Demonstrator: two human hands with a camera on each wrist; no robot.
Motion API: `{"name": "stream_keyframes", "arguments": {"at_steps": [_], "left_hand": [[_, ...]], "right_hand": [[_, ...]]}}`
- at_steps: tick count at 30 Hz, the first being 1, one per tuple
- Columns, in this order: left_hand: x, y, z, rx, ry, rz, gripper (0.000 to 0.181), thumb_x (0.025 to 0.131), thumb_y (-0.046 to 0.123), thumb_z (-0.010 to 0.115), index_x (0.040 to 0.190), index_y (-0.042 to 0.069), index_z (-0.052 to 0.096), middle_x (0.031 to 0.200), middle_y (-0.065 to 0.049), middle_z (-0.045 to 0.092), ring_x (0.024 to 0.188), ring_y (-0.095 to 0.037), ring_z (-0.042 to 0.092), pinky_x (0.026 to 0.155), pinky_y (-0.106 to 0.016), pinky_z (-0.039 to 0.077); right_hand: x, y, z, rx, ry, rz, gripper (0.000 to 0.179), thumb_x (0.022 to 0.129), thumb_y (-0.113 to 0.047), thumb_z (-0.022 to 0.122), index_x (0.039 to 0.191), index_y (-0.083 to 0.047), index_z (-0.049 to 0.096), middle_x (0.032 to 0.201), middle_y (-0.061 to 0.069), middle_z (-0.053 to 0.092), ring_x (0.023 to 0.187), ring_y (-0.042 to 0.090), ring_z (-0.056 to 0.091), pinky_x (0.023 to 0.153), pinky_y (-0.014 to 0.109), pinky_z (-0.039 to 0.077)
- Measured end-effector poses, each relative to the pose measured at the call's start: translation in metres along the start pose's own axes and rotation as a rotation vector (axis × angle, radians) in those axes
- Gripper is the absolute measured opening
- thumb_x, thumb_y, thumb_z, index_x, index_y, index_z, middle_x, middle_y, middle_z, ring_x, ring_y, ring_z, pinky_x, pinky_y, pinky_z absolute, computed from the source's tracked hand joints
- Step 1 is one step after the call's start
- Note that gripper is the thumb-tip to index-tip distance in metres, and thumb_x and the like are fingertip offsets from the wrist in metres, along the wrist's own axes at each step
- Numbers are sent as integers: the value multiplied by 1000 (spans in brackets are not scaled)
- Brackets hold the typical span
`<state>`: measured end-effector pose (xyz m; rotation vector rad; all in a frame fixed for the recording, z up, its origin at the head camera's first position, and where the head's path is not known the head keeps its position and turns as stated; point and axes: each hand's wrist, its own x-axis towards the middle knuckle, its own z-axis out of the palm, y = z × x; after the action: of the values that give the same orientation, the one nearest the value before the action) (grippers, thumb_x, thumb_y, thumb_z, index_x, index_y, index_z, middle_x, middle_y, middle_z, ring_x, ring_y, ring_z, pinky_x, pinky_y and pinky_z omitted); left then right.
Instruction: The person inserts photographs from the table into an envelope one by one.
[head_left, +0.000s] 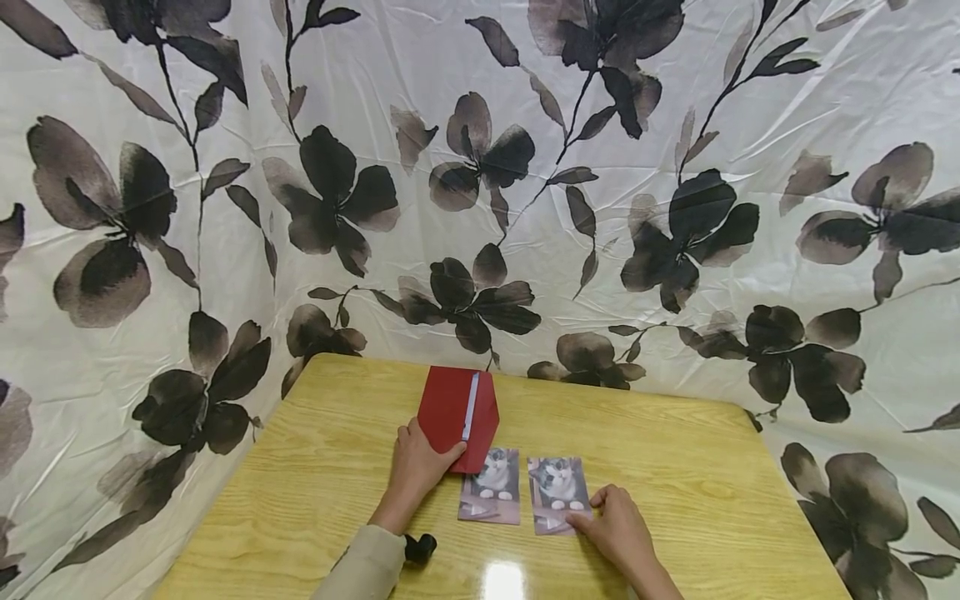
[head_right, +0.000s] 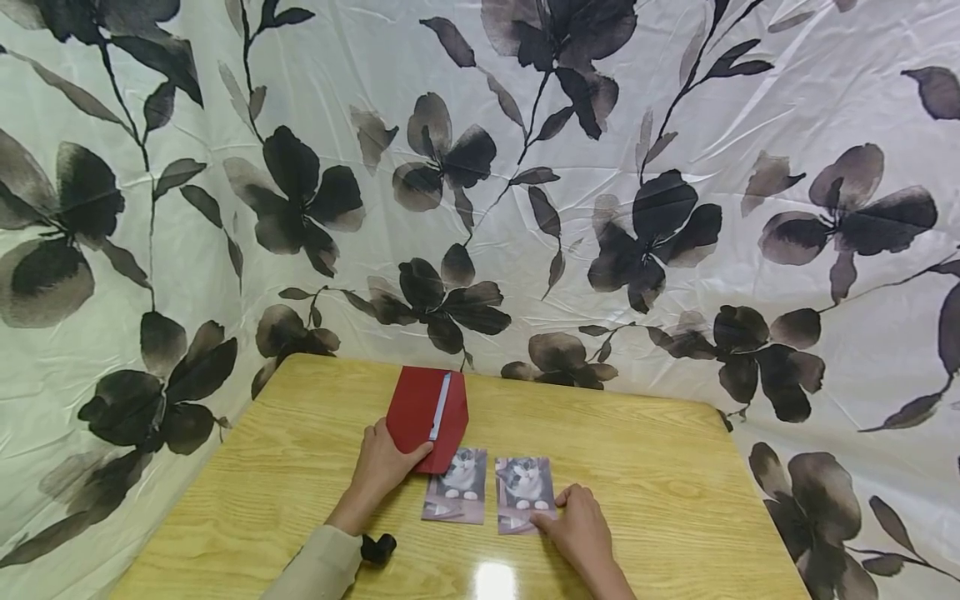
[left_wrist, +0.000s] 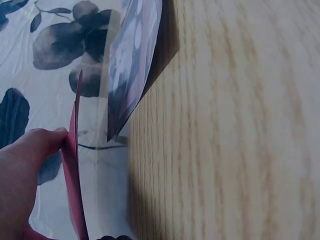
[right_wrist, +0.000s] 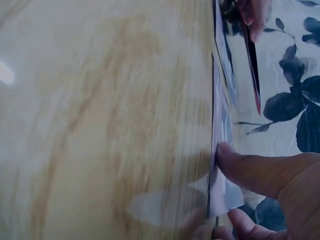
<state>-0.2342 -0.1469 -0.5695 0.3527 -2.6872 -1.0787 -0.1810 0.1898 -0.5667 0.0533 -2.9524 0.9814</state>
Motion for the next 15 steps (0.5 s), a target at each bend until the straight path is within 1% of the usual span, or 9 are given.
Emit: {"name": "stream_keyframes", "arguments": {"at_steps": [4,10,15], "left_hand": [[1,1,0,4,6,3,98,82,49,90,142,-14,45,120,-28,55,106,-40,59,92,-56,54],[1,1,-1,4,1,2,100,82,50,90,144,-14,44,122,-29,55,107,-41,59,93,-56,54],[1,1,0,6,-2,0,99,82,49,90,144,-14,44,121,-28,55,106,-39,59,92,-56,55]], "right_hand": [[0,-1,0,17,18,-2,45,81,-28,96,96,-7,60,86,2,59,75,16,54,67,36,45],[0,0,-1,57,22,-21,36,85,-19,92,100,-8,60,77,-4,60,66,13,53,61,34,43],[5,3,-4,100,11,-31,32,88,-11,88,111,-1,69,71,-6,64,62,11,54,61,31,44]]}}
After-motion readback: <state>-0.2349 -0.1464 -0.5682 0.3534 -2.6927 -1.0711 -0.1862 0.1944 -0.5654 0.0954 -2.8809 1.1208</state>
